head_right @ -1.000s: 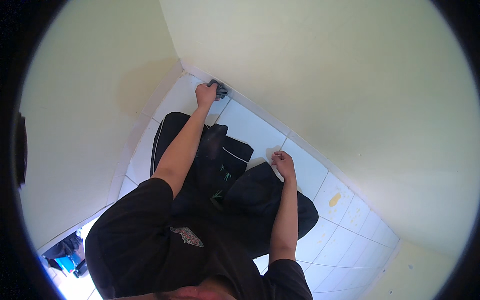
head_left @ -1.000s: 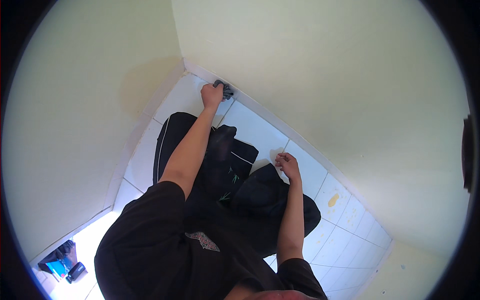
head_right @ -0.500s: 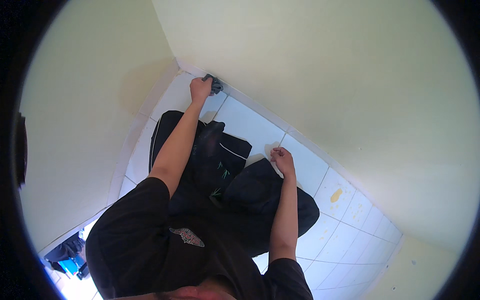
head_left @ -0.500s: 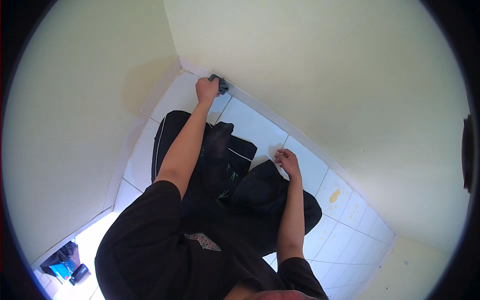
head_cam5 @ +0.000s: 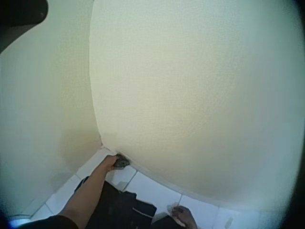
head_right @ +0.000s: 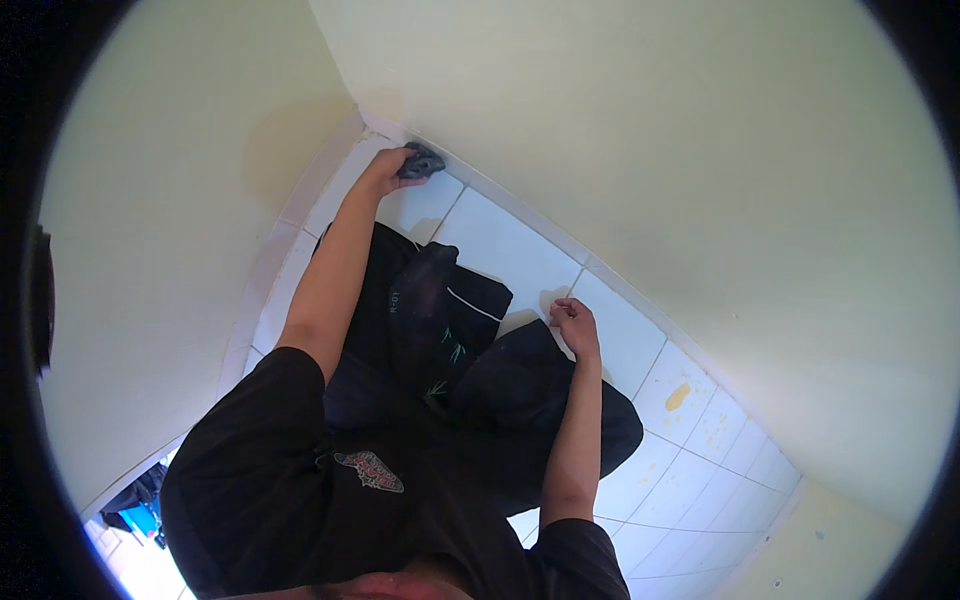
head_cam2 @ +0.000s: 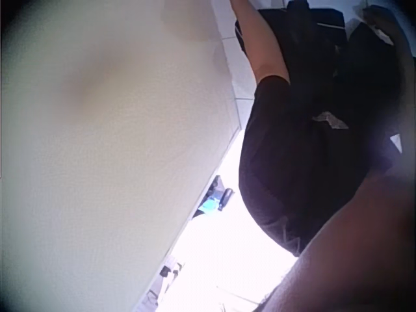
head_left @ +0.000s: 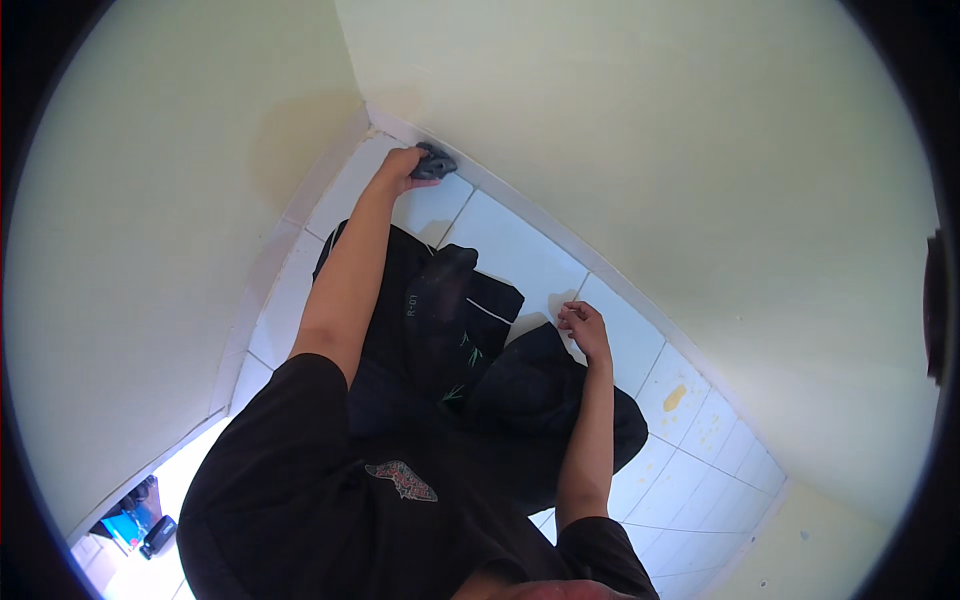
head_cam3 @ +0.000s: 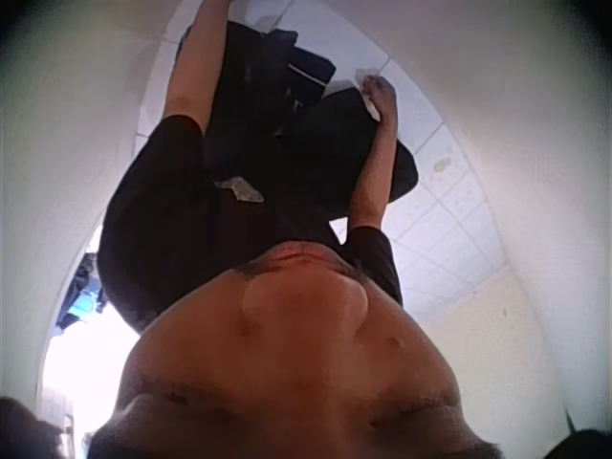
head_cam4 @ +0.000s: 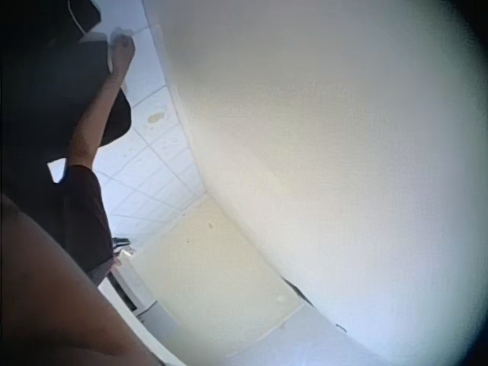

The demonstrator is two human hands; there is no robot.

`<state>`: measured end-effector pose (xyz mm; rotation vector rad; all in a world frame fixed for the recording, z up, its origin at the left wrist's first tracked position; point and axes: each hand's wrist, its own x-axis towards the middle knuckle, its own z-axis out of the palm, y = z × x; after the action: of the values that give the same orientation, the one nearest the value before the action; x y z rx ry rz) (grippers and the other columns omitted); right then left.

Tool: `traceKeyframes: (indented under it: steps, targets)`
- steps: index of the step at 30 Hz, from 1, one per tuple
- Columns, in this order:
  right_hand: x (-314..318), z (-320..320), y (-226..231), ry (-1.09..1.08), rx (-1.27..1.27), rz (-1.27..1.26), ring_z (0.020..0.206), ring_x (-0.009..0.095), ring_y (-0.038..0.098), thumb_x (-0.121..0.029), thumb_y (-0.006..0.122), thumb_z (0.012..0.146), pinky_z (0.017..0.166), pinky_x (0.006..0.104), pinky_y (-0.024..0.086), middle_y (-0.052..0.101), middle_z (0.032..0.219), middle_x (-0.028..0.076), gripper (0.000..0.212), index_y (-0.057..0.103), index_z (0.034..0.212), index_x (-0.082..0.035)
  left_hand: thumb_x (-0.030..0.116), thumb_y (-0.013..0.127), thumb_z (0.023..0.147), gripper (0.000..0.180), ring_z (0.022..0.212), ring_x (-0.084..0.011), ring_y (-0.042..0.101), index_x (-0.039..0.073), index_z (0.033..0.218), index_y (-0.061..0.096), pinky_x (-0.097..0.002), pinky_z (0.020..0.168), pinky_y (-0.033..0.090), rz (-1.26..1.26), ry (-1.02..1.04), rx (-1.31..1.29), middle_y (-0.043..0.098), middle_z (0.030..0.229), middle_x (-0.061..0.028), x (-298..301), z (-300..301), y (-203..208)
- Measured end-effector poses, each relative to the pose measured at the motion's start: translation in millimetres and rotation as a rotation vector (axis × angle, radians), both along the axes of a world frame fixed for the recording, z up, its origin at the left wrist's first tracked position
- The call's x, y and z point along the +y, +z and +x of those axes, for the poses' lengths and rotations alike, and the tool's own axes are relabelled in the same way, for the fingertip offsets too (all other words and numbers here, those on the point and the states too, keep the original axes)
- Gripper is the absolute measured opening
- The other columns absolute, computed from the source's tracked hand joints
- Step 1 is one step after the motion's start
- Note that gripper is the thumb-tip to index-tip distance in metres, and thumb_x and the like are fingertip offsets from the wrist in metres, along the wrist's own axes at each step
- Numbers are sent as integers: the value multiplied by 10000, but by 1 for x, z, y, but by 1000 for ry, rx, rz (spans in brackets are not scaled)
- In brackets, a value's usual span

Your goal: The person sands the corner of a white wall and baseboard with a piece of sandpaper while sitting on a tiled floor.

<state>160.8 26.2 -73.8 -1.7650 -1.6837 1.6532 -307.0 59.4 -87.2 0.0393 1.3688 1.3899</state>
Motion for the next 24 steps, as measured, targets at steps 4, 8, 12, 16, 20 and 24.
traceKeyframes:
  steps: [4,8,12,16,20,24]
  targets:
    - [0,2,-2,45,-70,-34,802,155,664,-223,608,898,682,298,490,698,947,72,292,621,1121,-35,76,540,860,283,746,-360,692,-156,1019,570,-459,532,624,-58,66,26,637,949,-259,5,-9,-20]
    - [2,0,-6,-12,-75,43,803,144,660,-222,613,908,684,276,486,694,953,65,269,629,1105,-40,89,559,802,315,657,-350,694,-204,918,567,-410,446,601,-176,129,396,645,896,-289,10,-1,-19]
    - [1,3,3,-102,-45,76,801,137,657,-215,609,921,682,265,483,692,953,62,245,634,1094,-44,98,582,795,315,524,-328,673,-212,741,589,-365,431,576,-11,24,518,650,698,-270,7,4,16]
    - [0,-12,4,-95,8,98,798,143,665,-206,616,910,664,273,490,689,932,64,248,638,1091,-38,94,577,782,303,554,-341,684,-208,781,593,-372,449,576,-93,33,516,653,716,-285,-1,-17,6]
    - [0,-8,2,-85,-9,71,788,135,655,-208,621,906,658,266,484,689,927,64,256,635,1088,-29,113,563,784,298,545,-326,684,-180,806,610,-359,478,569,-257,27,672,660,721,-278,3,-1,9]
    - [-1,-6,6,-99,-19,87,775,129,647,-197,629,897,654,263,480,688,918,62,256,635,1085,-24,108,548,787,282,532,-318,682,-166,780,614,-360,499,565,-94,-33,696,662,707,-264,2,0,30]
